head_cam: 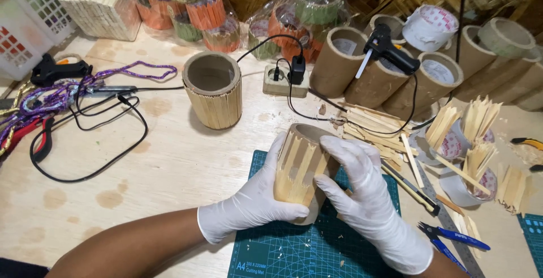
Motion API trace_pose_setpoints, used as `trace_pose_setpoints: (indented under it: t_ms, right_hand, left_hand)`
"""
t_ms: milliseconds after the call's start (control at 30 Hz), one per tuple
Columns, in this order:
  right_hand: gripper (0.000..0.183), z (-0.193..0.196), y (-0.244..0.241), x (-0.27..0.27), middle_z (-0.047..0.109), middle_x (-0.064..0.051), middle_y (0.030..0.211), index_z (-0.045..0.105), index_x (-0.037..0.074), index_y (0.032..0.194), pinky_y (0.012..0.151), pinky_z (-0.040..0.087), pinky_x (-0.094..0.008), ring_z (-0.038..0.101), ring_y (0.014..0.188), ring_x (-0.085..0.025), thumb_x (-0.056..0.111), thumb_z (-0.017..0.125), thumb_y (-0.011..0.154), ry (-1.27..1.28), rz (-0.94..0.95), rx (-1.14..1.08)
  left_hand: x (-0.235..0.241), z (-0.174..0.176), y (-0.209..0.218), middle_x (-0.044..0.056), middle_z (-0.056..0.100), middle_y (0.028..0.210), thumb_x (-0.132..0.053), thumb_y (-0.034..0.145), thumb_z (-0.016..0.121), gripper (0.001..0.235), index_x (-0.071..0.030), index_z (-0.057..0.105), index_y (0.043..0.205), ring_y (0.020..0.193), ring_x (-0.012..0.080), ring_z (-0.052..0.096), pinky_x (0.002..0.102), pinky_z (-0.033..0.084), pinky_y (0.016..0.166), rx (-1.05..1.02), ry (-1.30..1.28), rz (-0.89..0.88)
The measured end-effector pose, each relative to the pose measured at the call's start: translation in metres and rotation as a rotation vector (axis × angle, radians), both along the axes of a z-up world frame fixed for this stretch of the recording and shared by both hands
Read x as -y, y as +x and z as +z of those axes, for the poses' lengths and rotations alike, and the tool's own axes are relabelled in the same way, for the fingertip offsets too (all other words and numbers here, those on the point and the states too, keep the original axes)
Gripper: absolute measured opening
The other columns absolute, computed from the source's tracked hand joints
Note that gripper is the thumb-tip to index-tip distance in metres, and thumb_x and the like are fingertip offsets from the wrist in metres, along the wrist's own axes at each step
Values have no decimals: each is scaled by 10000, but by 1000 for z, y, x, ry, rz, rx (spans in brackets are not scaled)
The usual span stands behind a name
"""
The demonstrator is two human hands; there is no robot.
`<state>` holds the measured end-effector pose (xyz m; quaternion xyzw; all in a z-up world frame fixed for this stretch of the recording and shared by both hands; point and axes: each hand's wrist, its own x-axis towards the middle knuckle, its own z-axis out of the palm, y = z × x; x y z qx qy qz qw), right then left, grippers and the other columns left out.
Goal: Gluing thin wooden sticks onto a cardboard tube using a hot glue gun to create a decorative element for a terrarium.
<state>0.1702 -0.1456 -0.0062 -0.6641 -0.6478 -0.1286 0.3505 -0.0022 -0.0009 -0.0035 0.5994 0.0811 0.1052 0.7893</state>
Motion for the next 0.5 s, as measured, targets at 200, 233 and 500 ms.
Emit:
trace_pose_setpoints:
  t_ms: [200, 233, 500]
  right_hand:
    - [359, 63, 99, -46, 687, -178, 1288, 658, 18, 1307, 1046, 456, -500, 634, 1188, -323, 103, 483, 1005, -157, -23, 69]
    - [390, 76, 122, -59, 702, -272, 1257, 685, -66, 1285, 1001, 503, -561, 651, 1141, -403, -47, 540, 924, -215, -140, 171]
    - [625, 91, 187, -121, 457, -239, 1512, 483, 208, 1486, 1123, 357, -655, 427, 1380, -526, 212, 618, 876, -942, -961, -155]
  left_hand:
    - [-4, 10, -5, 108, 375, 1556, -350, 618, 816, 1333, -224, -64, 1611, 1408, 260, 438, 460, 418, 1133, -68, 11, -8]
    - [-6, 13, -5, 115, 385, 1548, -341, 609, 804, 1326, -230, -60, 1609, 1403, 272, 439, 484, 434, 1125, -98, 43, -13]
    - [-10, -1, -5, 100, 421, 1539, -337, 584, 815, 1321, -218, -6, 1612, 1400, 250, 454, 463, 418, 1141, -126, 25, 44]
